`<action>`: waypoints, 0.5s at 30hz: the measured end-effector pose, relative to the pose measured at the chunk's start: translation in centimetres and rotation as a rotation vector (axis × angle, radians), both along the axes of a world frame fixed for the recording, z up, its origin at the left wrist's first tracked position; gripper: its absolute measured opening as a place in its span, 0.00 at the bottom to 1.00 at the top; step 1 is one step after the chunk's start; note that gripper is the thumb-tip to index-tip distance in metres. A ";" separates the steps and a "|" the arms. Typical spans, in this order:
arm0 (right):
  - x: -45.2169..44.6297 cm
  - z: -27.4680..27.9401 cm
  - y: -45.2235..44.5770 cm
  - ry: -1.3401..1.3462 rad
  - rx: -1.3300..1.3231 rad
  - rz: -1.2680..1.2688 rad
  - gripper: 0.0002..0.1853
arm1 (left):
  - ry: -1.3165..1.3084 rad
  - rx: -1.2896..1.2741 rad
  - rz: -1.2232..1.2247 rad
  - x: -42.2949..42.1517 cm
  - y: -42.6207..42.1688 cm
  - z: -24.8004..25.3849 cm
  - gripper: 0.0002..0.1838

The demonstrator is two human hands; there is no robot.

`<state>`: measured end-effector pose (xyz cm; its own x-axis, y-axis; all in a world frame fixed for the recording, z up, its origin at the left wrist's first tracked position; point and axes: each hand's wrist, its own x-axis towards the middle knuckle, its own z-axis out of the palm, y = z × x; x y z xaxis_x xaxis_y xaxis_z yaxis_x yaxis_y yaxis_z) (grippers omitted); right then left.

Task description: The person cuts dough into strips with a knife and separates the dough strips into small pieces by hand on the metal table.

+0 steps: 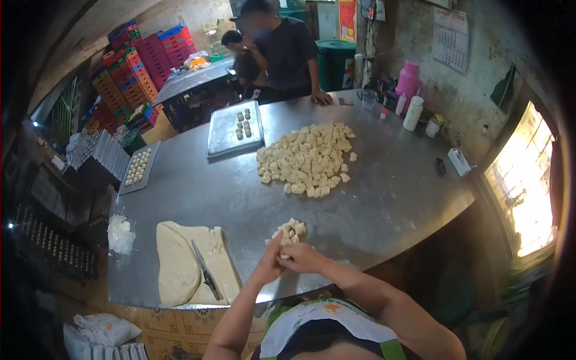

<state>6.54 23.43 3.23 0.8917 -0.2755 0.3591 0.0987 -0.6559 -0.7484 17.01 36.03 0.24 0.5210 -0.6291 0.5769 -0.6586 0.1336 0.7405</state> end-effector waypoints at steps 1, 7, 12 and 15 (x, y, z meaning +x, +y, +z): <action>-0.1 0.1 0.6 -0.010 0.066 0.083 0.20 | 0.147 0.123 -0.059 0.6 0.5 -0.2 0.09; 0.7 -1.5 -1.0 0.186 0.028 -0.183 0.20 | 0.217 0.830 -0.200 0.0 0.6 1.0 0.14; -0.2 -3.1 -2.6 0.342 -0.158 -0.322 0.21 | 0.201 0.459 -0.354 0.1 1.9 2.9 0.14; 0.4 -2.0 -1.3 0.211 -0.091 -0.212 0.21 | 0.065 0.271 -0.081 2.9 1.2 -0.4 0.11</action>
